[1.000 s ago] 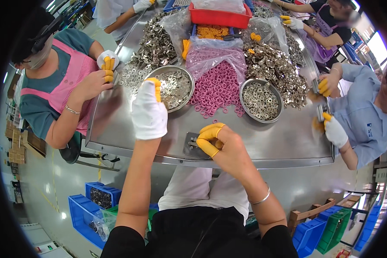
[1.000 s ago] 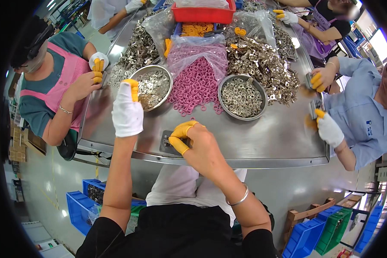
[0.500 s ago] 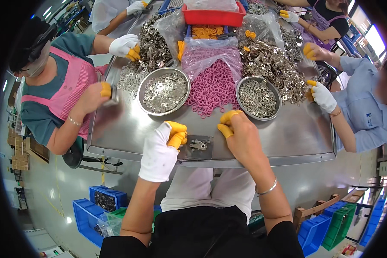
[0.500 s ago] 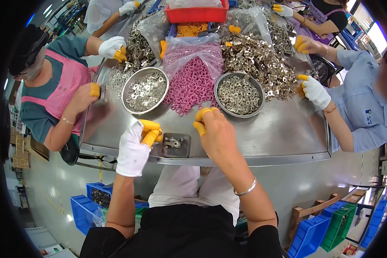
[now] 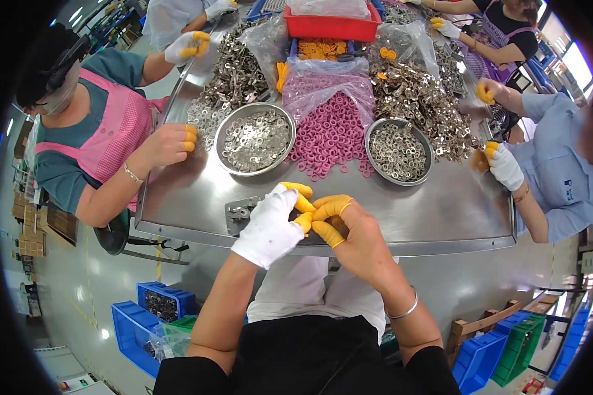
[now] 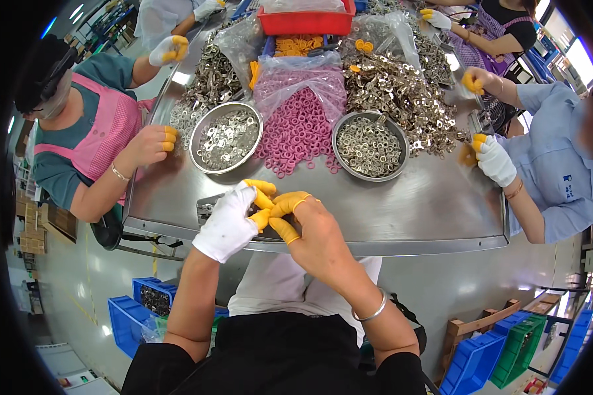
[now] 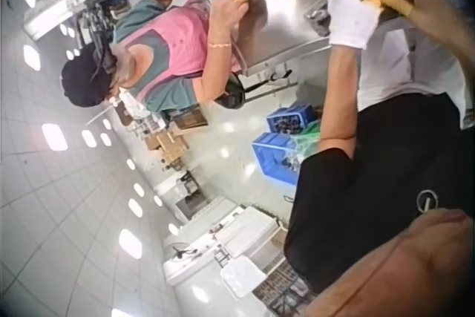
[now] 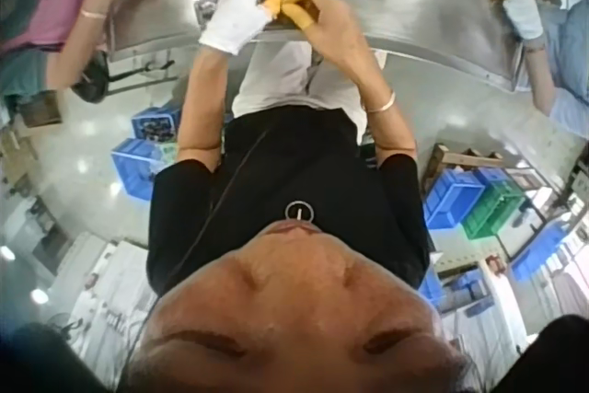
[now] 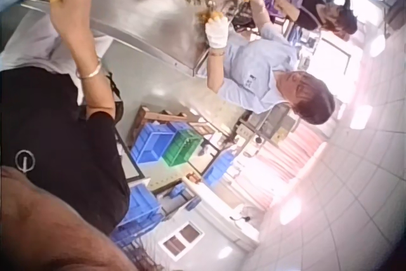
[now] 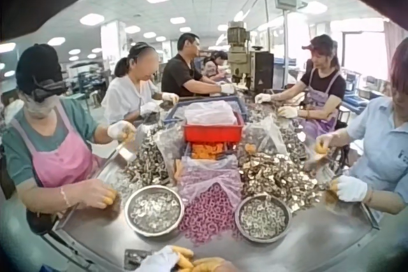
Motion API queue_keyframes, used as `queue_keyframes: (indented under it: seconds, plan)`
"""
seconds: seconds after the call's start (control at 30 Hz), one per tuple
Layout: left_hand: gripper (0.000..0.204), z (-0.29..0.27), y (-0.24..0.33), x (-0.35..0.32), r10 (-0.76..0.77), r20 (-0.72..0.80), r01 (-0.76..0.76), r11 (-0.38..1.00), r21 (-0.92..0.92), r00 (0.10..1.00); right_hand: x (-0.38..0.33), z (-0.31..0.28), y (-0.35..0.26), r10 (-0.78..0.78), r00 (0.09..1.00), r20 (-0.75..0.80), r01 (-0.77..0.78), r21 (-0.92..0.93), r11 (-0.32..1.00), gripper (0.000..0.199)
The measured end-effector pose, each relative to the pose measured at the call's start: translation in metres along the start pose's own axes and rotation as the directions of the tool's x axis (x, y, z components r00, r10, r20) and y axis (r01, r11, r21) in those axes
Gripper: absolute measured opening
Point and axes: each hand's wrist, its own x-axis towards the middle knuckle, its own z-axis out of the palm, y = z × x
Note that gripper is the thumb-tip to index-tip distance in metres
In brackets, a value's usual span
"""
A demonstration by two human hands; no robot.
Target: The person puts on finger protectors and assembles metal brackets by picking up metal rings, washers, and plates and mounting them onto fixtures on a workbench by hand.
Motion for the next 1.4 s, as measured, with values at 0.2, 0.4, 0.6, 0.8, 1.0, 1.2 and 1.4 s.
queue_keyframes:
  seconds: [0.2, 0.4, 0.6, 0.8, 1.0, 1.2, 1.4]
  plan:
    - [0.029, -0.010, 0.025, -0.029, 0.008, -0.237, -0.097, 0.926, -0.365, 0.971, -0.001, -0.002, 0.004, -0.231, 0.973, -0.003, 0.222, -0.275, 0.936, 0.024]
    - [0.032, -0.049, -0.004, -0.048, 0.274, -0.577, -0.095, 0.942, 0.321, 0.770, -0.004, 0.006, 0.010, -0.360, 0.933, -0.022, 0.313, -0.446, 0.838, 0.030]
    - [0.025, -0.041, -0.027, -0.044, 0.122, -0.488, 0.050, 0.944, 0.326, 0.864, 0.002, 0.014, 0.003, -0.422, 0.907, -0.017, 0.362, -0.480, 0.799, 0.033]
    - [0.016, -0.055, -0.029, 0.033, 0.241, -0.471, 0.117, 0.783, 0.611, 0.849, -0.002, -0.010, 0.019, -0.432, 0.900, -0.058, 0.338, -0.532, 0.777, 0.028]
    - [0.015, -0.057, -0.039, 0.078, 0.219, -0.444, 0.157, 0.729, 0.666, 0.869, -0.005, -0.087, 0.032, -0.480, 0.824, -0.300, -0.054, -0.886, 0.461, 0.028]
    - [0.022, -0.057, -0.029, 0.076, 0.151, -0.593, 0.212, 0.842, 0.497, 0.791, 0.013, -0.087, 0.044, -0.404, 0.896, -0.183, 0.044, -0.869, 0.492, 0.023]
    - [0.029, -0.057, -0.044, 0.036, 0.437, -0.680, -0.021, 0.849, 0.528, 0.588, 0.018, -0.092, 0.037, -0.293, 0.936, -0.196, 0.057, -0.735, 0.675, 0.019]
